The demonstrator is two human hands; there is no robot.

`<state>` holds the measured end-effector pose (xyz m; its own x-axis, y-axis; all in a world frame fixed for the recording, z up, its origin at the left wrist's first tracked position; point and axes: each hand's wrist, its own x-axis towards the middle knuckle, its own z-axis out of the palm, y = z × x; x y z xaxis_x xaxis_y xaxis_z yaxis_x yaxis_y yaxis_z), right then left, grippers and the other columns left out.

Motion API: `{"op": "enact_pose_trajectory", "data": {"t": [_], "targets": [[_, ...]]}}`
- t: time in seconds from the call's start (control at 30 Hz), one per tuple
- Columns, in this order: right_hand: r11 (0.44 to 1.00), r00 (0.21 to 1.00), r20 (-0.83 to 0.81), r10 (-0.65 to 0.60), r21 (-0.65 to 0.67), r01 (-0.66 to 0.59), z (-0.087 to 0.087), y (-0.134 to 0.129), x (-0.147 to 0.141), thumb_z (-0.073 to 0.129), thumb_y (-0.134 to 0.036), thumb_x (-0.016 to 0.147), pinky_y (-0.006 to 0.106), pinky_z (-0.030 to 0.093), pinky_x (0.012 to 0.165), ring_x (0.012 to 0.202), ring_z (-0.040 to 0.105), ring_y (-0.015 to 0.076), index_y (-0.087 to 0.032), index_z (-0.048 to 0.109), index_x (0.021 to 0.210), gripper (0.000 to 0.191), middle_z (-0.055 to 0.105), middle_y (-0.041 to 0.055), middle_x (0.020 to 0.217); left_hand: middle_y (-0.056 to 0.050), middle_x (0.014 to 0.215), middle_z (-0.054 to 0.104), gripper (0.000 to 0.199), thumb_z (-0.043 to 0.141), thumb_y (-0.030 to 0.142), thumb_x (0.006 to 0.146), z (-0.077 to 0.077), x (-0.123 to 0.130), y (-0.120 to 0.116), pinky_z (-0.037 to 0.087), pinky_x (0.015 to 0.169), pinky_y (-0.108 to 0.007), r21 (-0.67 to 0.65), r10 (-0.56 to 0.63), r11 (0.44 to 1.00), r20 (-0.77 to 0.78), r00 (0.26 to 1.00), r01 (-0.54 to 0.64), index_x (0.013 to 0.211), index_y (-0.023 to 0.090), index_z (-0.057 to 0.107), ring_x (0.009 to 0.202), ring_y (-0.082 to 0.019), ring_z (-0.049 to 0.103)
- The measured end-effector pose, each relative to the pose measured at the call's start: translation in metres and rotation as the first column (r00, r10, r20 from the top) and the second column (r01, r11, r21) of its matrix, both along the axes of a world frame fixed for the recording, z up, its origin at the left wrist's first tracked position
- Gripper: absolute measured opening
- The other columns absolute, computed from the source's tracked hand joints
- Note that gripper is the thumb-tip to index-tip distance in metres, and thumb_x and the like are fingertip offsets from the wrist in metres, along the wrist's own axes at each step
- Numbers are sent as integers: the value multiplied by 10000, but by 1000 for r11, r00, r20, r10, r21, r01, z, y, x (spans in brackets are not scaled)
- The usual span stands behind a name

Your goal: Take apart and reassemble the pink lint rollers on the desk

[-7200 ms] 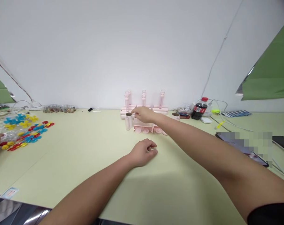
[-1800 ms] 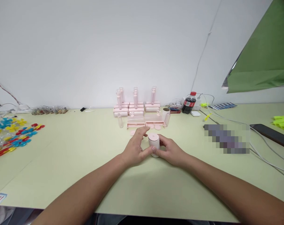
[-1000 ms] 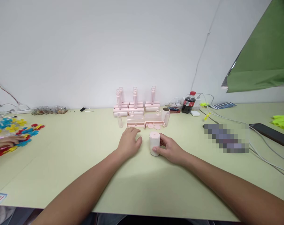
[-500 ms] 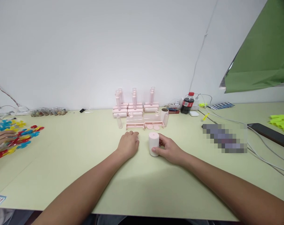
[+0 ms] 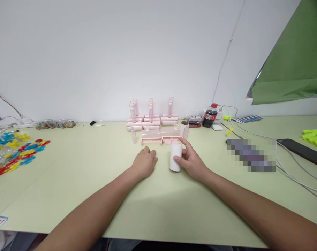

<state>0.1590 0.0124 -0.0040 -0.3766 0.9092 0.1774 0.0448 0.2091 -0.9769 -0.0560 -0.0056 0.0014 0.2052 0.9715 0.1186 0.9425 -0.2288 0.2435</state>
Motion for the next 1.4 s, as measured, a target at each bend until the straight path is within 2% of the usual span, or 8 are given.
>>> {"op": "enact_pose_trajectory", "data": {"t": [0.23, 0.47, 0.67, 0.83, 0.93, 1.07, 1.27, 1.4], "targets": [[996, 996, -25, -84, -42, 83, -3, 6, 0, 689, -378, 736, 331, 473, 703, 782, 589, 191, -247, 392, 1169, 541, 612, -7, 842, -83, 951, 592, 336, 493, 496, 874, 5, -2, 2, 445, 676, -329, -59, 8, 998, 16, 1000, -7, 965, 194, 609, 831, -247, 608], [972, 982, -15, -188, -145, 184, -1, 10, 1, 656, -457, 736, 262, 400, 491, 512, 481, 115, -247, 409, 994, 415, 519, -69, 670, -60, 912, 632, 286, 577, 483, 785, 9, -2, 1, 402, 588, -304, -73, 49, 996, 30, 998, -47, 844, 204, 597, 743, -223, 622], [959, 973, -81, -216, -204, 196, -2, 12, 1, 665, -409, 743, 334, 513, 544, 524, 542, 136, -252, 402, 1149, 509, 526, -55, 714, -78, 866, 652, 400, 561, 591, 759, 14, -4, -2, 398, 581, -309, -132, 85, 987, -37, 996, -89, 880, 211, 579, 751, -258, 635], [960, 979, -100, -179, -237, 151, -2, 12, 0, 671, -368, 755, 362, 560, 588, 553, 578, 127, -241, 462, 1138, 456, 550, -10, 858, -64, 762, 654, 264, 539, 476, 785, 16, -4, -6, 331, 515, -286, -132, 91, 987, -18, 996, -92, 804, 213, 546, 683, -241, 614], [956, 976, -157, -150, -274, 103, -4, 13, 1, 676, -350, 765, 364, 577, 599, 580, 585, 128, -243, 488, 1078, 380, 555, -4, 871, -52, 739, 647, 262, 570, 465, 757, 15, -3, -6, 303, 488, -278, -132, 128, 985, 94, 987, -115, 781, 208, 529, 612, -206, 584], [941, 961, -237, -143, -332, 58, -3, 13, 2, 659, -329, 799, 358, 593, 619, 604, 572, 129, -243, 513, 1003, 265, 562, -11, 789, 1, 690, 609, 282, 591, 470, 750, 14, -2, -5, 309, 487, -253, -157, 137, 984, 384, 913, -82, 772, 213, 478, 566, -148, 525], [904, 928, -323, -184, -425, 32, 3, 11, 2, 610, -292, 830, 390, 600, 655, 590, 581, 134, -232, 512, 907, 138, 585, 6, 776, 38, 623, 539, 325, 572, 487, 799, 6, -4, -1, 349, 530, -235, -31, 11, 999, 667, 745, 14, 701, 202, 449, 566, -112, 476], [871, 911, -378, -163, -489, -47, 6, 10, 2, 592, -240, 823, 416, 599, 705, 606, 624, 151, -231, 492, 894, 123, 607, 4, 745, 13, 734, 608, 305, 502, 507, 871, 2, -1, -3, 416, 575, -247, 15, -65, 997, 725, 686, 79, 896, 203, 504, 655, -132, 560]]}}
